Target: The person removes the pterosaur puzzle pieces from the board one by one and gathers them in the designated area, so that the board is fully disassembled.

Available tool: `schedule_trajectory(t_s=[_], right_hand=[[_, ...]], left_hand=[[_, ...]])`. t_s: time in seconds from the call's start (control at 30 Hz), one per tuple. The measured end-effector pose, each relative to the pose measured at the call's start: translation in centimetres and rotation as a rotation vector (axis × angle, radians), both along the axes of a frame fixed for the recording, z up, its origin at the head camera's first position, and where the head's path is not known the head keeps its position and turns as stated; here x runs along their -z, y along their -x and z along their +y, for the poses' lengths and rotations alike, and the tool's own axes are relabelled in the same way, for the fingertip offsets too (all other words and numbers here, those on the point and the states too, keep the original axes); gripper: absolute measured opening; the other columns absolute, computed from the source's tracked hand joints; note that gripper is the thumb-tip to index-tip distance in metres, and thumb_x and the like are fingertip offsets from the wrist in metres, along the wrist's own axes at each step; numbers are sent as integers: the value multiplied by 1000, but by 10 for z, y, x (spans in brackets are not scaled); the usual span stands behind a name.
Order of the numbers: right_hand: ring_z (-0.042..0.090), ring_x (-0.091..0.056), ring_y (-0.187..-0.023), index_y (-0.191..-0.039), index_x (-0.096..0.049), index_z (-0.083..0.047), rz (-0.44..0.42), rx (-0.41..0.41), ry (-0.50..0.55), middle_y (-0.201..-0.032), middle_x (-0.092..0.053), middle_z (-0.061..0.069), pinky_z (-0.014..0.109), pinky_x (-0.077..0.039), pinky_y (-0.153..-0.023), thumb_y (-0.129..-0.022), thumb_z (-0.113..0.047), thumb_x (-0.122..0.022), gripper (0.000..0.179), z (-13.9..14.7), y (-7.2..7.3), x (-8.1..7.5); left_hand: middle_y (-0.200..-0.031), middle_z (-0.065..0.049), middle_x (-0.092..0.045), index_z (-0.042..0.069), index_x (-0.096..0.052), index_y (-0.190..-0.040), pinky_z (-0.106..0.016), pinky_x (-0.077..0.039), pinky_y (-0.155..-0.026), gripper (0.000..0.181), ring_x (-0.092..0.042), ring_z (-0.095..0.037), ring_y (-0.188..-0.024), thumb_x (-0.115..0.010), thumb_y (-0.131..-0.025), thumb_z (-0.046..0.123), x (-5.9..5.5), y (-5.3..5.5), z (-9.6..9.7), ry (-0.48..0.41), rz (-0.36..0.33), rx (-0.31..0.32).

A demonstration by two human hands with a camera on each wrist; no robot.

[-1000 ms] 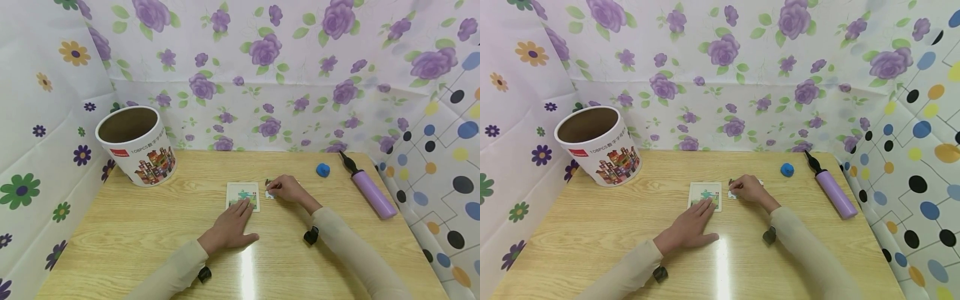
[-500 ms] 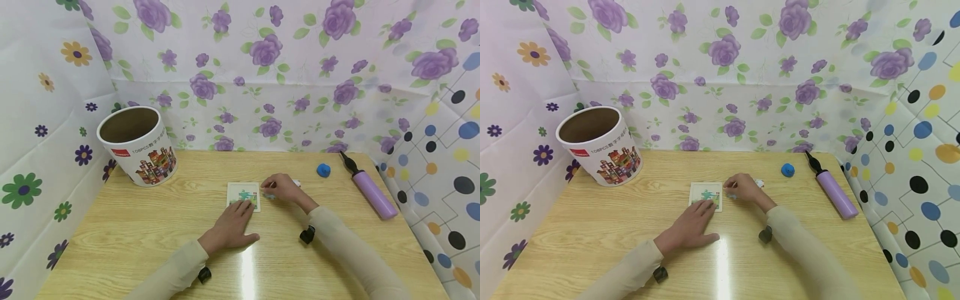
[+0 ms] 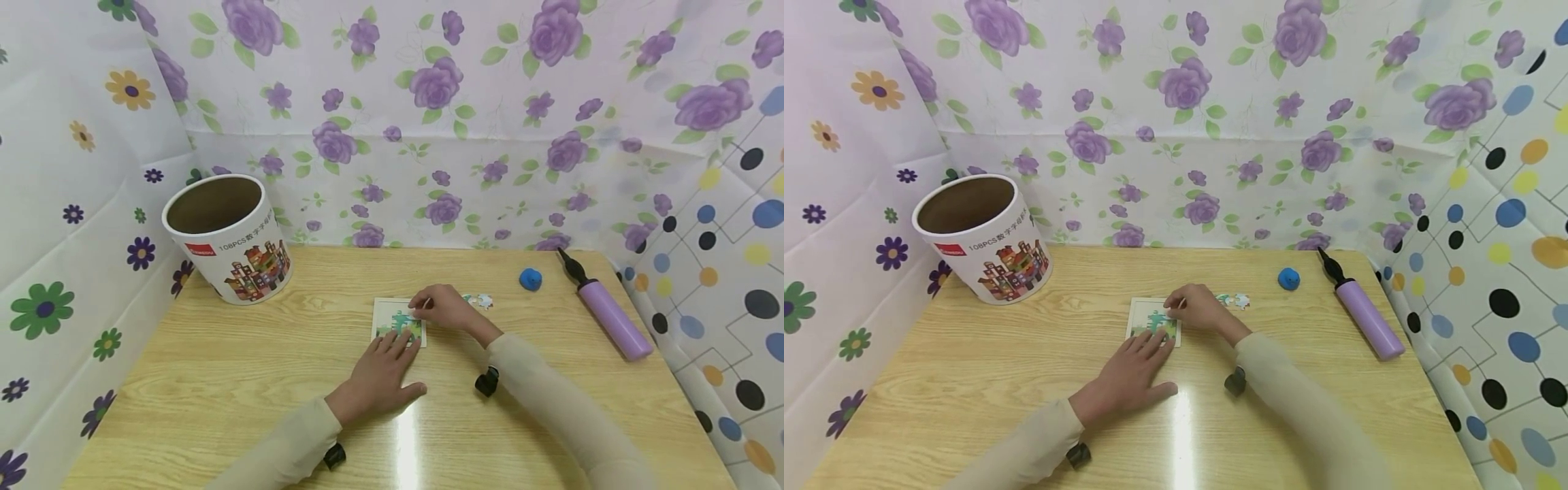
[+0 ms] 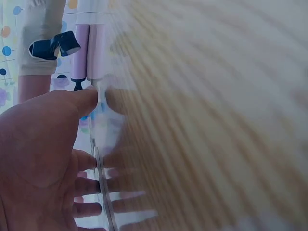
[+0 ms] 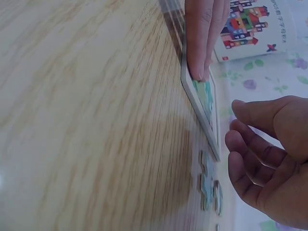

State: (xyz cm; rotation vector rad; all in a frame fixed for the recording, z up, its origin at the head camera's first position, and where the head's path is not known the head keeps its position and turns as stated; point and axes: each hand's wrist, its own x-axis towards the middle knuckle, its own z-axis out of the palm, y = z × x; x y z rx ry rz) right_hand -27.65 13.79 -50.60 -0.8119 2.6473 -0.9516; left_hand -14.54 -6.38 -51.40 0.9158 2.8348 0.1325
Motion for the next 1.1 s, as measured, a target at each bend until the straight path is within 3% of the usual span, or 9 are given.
schedule_trajectory(t_s=[0.43, 0.77, 1.1], right_hand=[[11, -68, -90, -109, -81, -15, 27, 16, -50, -106, -76, -2, 33, -57, -81, -98, -23, -72, 17, -22, 10, 12], [10, -67, -86, -101, -82, -14, 48, 22, -65, -97, -76, -2, 32, -57, -79, -93, -23, -77, 13, -31, 6, 9], [7, -64, -77, -95, -80, -14, 35, 44, -41, -86, -73, -6, 29, -55, -73, -92, -22, -79, 9, -34, 6, 14]], left_hand=[[-168, -13, -27, 13, -31, -162, -57, -29, -120, 82, -25, -37, -154, -47, -100, 64, -3, 0, 2, -18, -11, -13], [-169, -13, -22, 16, -31, -162, -58, -33, -117, 83, -27, -37, -153, -44, -99, 69, 1, 4, 1, 23, 24, 8], [-168, -11, -27, 20, -38, -159, -59, -35, -113, 84, -33, -35, -150, -46, -95, 73, 4, 11, 0, 13, 33, 3]])
